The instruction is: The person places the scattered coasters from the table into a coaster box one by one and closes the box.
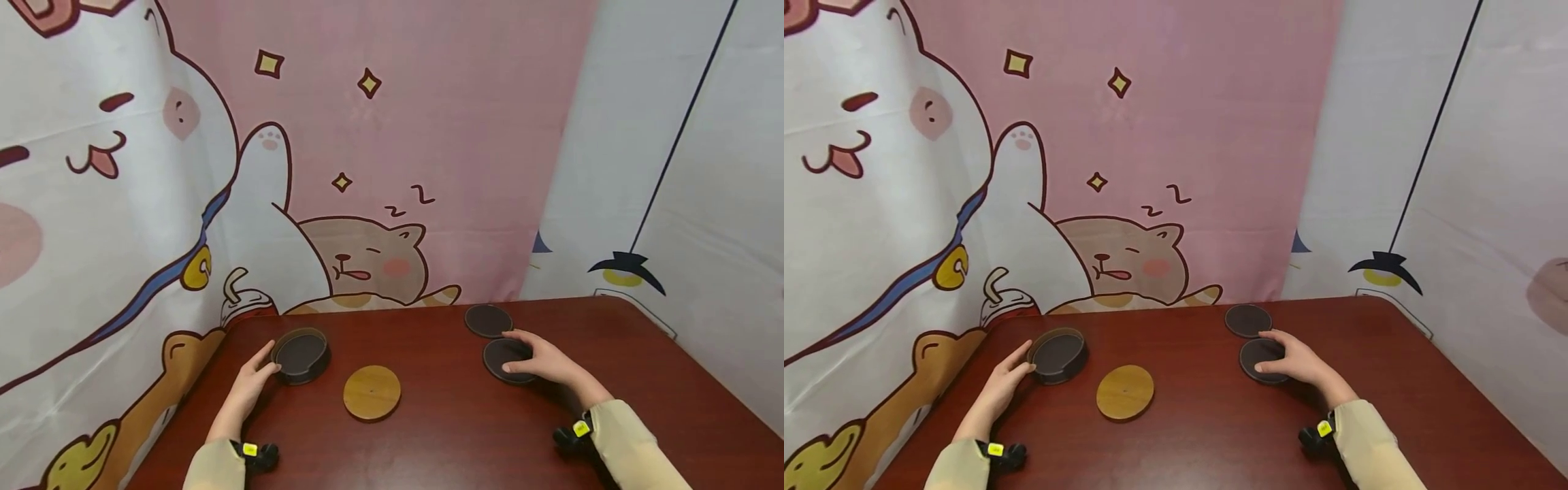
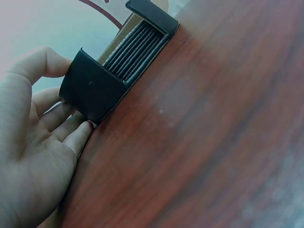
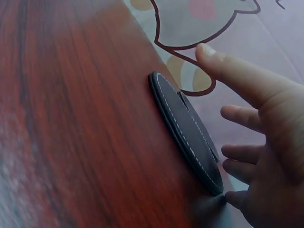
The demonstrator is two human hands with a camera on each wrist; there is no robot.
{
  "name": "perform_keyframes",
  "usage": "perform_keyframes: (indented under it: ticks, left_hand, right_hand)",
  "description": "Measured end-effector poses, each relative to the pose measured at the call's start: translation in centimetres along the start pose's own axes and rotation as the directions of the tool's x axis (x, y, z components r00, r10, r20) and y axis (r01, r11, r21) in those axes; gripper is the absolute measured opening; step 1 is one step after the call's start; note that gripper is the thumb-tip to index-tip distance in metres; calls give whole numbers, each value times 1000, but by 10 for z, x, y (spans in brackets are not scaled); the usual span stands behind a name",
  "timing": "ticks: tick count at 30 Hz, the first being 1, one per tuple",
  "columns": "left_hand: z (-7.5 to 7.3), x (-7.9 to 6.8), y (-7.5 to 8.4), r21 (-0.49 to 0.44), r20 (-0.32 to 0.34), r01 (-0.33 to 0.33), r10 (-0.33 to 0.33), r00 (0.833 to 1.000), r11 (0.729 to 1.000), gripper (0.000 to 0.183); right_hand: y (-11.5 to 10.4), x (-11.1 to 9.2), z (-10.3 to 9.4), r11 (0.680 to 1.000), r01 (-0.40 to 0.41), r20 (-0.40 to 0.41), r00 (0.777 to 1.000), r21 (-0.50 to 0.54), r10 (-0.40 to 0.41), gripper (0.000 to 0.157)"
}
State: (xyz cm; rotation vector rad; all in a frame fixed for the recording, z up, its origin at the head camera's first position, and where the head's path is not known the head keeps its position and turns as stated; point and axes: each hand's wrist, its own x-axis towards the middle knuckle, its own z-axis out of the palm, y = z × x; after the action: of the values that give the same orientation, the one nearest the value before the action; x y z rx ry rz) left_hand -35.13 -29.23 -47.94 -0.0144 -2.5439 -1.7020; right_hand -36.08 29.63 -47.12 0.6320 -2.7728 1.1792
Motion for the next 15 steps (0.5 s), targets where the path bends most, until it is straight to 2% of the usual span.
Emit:
perform_keyframes:
  ticks: [9, 15]
  left_hand:
    - [0, -1, -4, -15, -9, -6, 5, 1000, 1000, 62]
    - [2, -1, -3, -12, -6, -3, 3, 1000, 1000, 62]
  right_hand:
    - [8, 1, 6, 999, -33, 72, 997, -9, 34, 82]
    - [13, -1, 10, 997, -35, 96, 994, -74, 42, 86]
